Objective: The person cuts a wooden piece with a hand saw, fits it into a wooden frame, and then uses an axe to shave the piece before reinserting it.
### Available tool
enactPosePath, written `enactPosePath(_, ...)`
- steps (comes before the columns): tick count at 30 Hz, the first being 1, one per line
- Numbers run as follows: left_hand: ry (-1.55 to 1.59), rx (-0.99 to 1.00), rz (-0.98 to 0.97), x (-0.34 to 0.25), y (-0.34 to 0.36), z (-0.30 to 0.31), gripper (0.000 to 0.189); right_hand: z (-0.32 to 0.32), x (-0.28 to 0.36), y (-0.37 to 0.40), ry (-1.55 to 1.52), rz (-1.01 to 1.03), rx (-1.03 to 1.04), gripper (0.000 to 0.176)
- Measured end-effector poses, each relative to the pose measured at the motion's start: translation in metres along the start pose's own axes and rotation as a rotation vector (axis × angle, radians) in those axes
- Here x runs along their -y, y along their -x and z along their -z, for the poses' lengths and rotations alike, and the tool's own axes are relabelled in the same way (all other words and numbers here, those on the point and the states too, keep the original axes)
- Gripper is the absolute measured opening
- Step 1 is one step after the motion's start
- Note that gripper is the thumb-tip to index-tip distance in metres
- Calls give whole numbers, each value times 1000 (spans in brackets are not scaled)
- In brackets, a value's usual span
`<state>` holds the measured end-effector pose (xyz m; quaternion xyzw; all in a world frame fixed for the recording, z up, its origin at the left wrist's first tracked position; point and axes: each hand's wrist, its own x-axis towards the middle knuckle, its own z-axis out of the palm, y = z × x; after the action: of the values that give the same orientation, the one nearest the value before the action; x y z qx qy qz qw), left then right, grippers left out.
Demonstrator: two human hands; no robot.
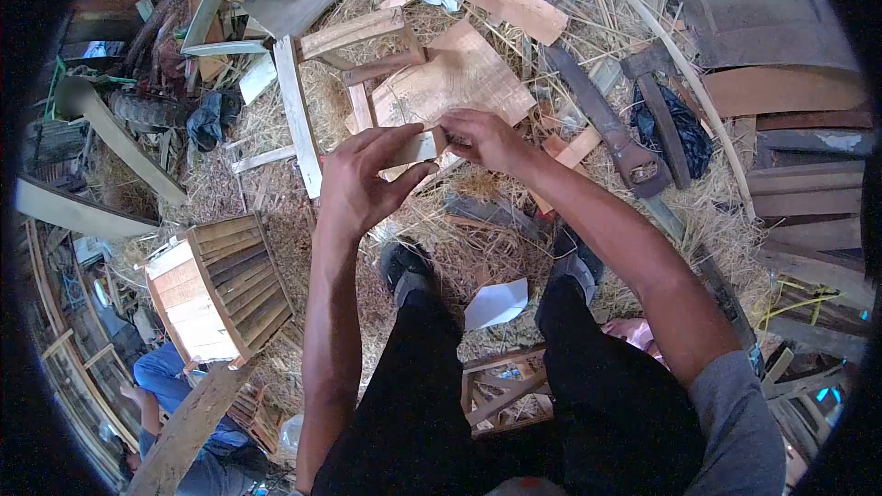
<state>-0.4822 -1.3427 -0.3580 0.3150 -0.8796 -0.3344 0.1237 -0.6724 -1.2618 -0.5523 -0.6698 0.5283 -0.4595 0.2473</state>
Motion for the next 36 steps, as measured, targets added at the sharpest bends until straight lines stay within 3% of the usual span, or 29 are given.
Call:
enactPosePath(6,3,2,24,1,0,0,46,0,3,0,-106,-127,43,43)
enactPosePath(9,15,7,28,1,0,0,46,3,2,-2,15,-13,38,43)
enactPosePath(23,-68,-68,-120,5,-2,-5,43,0,-1,1,27,-4,31,47)
enactPosePath(30,-104,-2,-103,-1,-4,0,44,8,13,-7,20,-44,93,49)
enactPosePath(36,-110,29,-109,-3,-5,2,44,12,21,-7,-34,-29,46,37)
